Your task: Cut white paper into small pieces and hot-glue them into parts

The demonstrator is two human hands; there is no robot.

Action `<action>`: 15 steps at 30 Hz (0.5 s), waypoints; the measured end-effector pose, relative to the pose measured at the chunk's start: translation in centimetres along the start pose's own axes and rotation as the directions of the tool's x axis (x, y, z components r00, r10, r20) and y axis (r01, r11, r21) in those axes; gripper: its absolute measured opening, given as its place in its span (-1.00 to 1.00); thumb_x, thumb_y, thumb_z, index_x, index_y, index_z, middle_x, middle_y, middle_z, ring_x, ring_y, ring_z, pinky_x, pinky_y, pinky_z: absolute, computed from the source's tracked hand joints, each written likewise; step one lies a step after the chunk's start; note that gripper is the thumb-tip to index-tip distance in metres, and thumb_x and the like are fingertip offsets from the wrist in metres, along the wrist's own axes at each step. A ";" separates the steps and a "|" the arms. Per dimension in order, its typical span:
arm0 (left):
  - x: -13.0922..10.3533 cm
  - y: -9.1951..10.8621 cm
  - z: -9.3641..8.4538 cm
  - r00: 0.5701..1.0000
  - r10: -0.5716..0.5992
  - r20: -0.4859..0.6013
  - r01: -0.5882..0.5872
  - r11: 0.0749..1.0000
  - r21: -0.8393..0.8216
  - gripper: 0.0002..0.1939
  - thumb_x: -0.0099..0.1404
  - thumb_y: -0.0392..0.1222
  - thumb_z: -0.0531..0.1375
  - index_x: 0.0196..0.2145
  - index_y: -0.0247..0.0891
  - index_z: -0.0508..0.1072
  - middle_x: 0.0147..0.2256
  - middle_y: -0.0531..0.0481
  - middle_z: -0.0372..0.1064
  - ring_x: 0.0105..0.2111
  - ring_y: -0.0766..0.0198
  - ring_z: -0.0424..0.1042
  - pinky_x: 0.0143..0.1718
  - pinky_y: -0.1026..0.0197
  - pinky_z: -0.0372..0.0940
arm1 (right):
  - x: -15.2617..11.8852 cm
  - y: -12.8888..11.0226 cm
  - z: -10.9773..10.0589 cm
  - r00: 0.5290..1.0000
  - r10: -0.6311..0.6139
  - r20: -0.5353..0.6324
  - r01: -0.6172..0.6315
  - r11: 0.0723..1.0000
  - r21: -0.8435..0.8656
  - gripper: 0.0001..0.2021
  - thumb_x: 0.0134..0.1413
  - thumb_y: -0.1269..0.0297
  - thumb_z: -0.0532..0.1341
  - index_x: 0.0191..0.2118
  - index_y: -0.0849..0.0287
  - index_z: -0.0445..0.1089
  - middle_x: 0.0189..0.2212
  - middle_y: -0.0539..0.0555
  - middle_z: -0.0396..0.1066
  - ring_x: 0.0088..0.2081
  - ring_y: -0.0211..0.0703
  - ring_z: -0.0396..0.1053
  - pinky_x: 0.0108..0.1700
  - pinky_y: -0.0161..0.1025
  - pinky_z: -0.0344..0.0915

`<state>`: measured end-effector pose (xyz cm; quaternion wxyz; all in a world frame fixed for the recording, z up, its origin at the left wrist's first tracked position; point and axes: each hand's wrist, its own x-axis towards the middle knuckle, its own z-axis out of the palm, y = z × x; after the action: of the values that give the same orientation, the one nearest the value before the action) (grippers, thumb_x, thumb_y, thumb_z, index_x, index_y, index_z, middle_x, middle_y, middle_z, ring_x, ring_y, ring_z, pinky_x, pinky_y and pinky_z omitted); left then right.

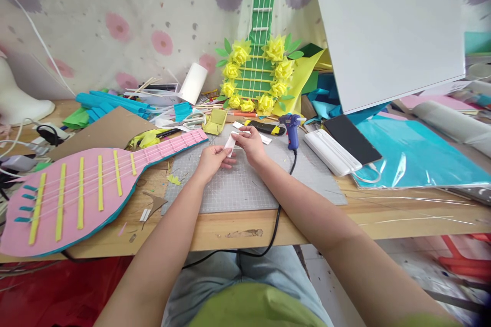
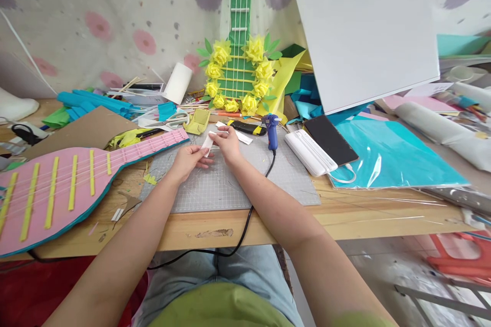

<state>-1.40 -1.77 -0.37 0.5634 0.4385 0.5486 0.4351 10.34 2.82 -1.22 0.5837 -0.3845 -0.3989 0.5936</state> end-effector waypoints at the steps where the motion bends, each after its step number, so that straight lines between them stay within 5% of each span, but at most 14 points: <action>1: 0.0 0.0 0.0 1.000 -0.005 0.001 0.005 1.000 -0.004 -0.84 0.12 -0.24 0.16 -0.35 -0.41 0.40 -0.36 -0.16 0.46 -0.52 0.29 0.46 -0.60 0.35 0.32 | 0.0 -0.1 0.0 1.000 0.001 -0.003 -0.001 1.000 0.007 -0.59 -0.38 0.29 0.33 -0.34 0.14 0.12 -0.55 -0.13 0.32 -0.47 -0.32 0.34 -0.28 -0.22 0.32; 10: -0.1 -0.1 0.2 1.000 -0.016 -0.003 0.015 1.000 -0.020 -0.84 0.12 -0.24 0.17 -0.34 -0.40 0.40 -0.36 -0.16 0.46 -0.51 0.28 0.46 -0.61 0.35 0.31 | 0.1 -0.7 0.1 0.998 0.036 0.058 -0.042 0.994 0.105 -0.64 -0.31 0.37 0.29 -0.36 0.13 0.10 -0.50 -0.04 0.42 -0.38 -0.23 0.42 -0.24 -0.19 0.34; 15: -0.1 -0.1 0.2 1.000 -0.006 -0.007 0.006 1.000 -0.025 -0.83 0.13 -0.25 0.15 -0.31 -0.40 0.39 -0.36 -0.16 0.46 -0.51 0.27 0.47 -0.60 0.33 0.32 | 0.2 -0.5 0.1 1.000 0.015 -0.009 -0.013 0.993 0.121 -0.65 -0.33 0.37 0.30 -0.38 0.13 0.11 -0.51 -0.06 0.40 -0.38 -0.24 0.42 -0.25 -0.20 0.34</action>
<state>-1.20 -1.86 -0.41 0.5682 0.4285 0.5463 0.4417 10.38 3.04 -0.74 0.6037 -0.3542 -0.3567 0.6187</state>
